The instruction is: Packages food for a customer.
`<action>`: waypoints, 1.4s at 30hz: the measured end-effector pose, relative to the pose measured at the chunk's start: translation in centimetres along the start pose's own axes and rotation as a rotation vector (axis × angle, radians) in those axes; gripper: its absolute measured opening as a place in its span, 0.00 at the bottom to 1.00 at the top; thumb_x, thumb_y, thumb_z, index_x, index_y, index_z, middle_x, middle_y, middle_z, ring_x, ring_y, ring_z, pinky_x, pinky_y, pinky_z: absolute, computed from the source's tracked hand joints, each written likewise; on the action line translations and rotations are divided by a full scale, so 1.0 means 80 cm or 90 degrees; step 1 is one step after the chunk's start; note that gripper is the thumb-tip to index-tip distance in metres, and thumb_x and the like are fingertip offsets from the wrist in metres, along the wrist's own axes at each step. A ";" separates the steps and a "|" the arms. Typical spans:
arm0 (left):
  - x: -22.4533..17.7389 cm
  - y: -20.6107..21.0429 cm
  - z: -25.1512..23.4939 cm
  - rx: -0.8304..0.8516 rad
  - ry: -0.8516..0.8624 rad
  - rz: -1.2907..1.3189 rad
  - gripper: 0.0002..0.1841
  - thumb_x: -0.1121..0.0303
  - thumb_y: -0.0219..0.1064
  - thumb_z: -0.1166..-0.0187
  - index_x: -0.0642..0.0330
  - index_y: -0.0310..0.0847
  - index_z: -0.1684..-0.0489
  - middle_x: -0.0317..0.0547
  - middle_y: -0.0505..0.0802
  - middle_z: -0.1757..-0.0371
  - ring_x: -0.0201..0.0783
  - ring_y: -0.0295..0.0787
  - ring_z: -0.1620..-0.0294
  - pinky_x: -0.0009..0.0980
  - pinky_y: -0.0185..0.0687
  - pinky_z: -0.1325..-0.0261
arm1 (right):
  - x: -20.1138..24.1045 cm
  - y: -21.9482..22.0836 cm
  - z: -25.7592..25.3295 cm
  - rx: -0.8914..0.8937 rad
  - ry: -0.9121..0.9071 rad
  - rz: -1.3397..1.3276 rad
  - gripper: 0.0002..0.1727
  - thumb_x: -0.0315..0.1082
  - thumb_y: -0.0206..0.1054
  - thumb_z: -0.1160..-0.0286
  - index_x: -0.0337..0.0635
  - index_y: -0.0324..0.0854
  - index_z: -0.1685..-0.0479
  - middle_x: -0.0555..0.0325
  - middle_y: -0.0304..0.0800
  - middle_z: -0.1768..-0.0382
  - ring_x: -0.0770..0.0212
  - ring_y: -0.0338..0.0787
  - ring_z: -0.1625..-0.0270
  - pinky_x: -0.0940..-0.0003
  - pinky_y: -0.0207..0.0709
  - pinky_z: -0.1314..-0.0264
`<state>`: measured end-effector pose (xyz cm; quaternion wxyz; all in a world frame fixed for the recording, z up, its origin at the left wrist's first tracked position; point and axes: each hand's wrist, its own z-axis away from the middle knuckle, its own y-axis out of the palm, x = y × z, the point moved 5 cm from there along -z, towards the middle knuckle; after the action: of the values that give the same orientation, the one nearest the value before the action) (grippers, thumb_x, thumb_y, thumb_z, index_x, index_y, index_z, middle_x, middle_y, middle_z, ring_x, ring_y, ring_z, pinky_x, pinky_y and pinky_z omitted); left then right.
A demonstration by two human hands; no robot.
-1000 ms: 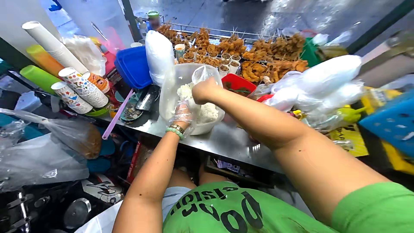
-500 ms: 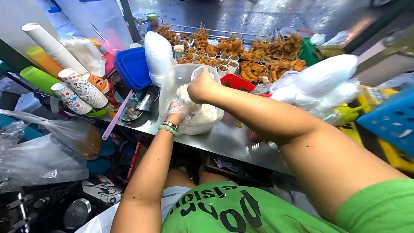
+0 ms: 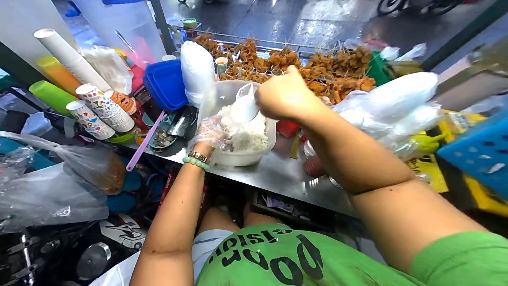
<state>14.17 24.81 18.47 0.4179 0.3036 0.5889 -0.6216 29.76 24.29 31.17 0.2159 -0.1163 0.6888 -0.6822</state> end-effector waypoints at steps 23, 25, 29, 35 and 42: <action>-0.026 -0.030 0.006 -0.052 0.020 -0.312 0.14 0.73 0.64 0.18 0.57 0.91 0.40 0.61 0.88 0.32 0.58 0.80 0.26 0.58 0.71 0.22 | -0.010 0.135 -0.069 0.008 0.004 -0.515 0.15 0.34 0.61 0.15 0.30 0.88 0.61 0.41 0.91 0.65 0.45 0.91 0.61 0.41 0.81 0.51; -0.052 -0.036 0.017 -0.099 0.100 -0.237 0.14 0.75 0.65 0.19 0.61 0.90 0.40 0.61 0.90 0.36 0.57 0.84 0.30 0.55 0.74 0.24 | -0.018 0.112 -0.060 -0.085 0.000 -0.630 0.15 0.35 0.62 0.13 0.29 0.86 0.58 0.44 0.90 0.65 0.51 0.89 0.63 0.48 0.82 0.52; -0.096 -0.041 0.033 -0.110 0.152 -0.012 0.12 0.78 0.66 0.22 0.63 0.90 0.45 0.50 0.93 0.49 0.37 0.89 0.53 0.36 0.83 0.44 | -0.004 0.096 -0.052 -0.085 -0.112 -0.909 0.36 0.28 0.77 0.30 0.33 0.64 0.24 0.46 0.80 0.39 0.63 0.88 0.59 0.65 0.86 0.57; -0.104 -0.052 0.053 -0.167 0.390 0.187 0.18 0.79 0.66 0.22 0.69 0.81 0.33 0.48 0.91 0.47 0.25 0.87 0.64 0.22 0.86 0.59 | 0.018 0.084 -0.041 -0.190 -0.130 -0.854 0.12 0.31 0.73 0.24 0.32 0.82 0.50 0.57 0.83 0.70 0.70 0.76 0.75 0.71 0.73 0.69; 0.030 0.052 0.175 0.176 0.275 -0.074 0.22 0.58 0.67 0.17 0.70 0.84 0.40 0.52 0.93 0.46 0.37 0.89 0.42 0.37 0.80 0.31 | 0.063 0.150 0.070 0.119 -0.114 -1.027 0.07 0.30 0.69 0.21 0.41 0.77 0.53 0.68 0.80 0.78 0.76 0.75 0.83 0.80 0.72 0.80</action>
<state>18.34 10.82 16.10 0.2006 0.4491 0.5901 -0.6402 29.47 17.54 18.70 -0.2785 -0.6120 0.3140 -0.6703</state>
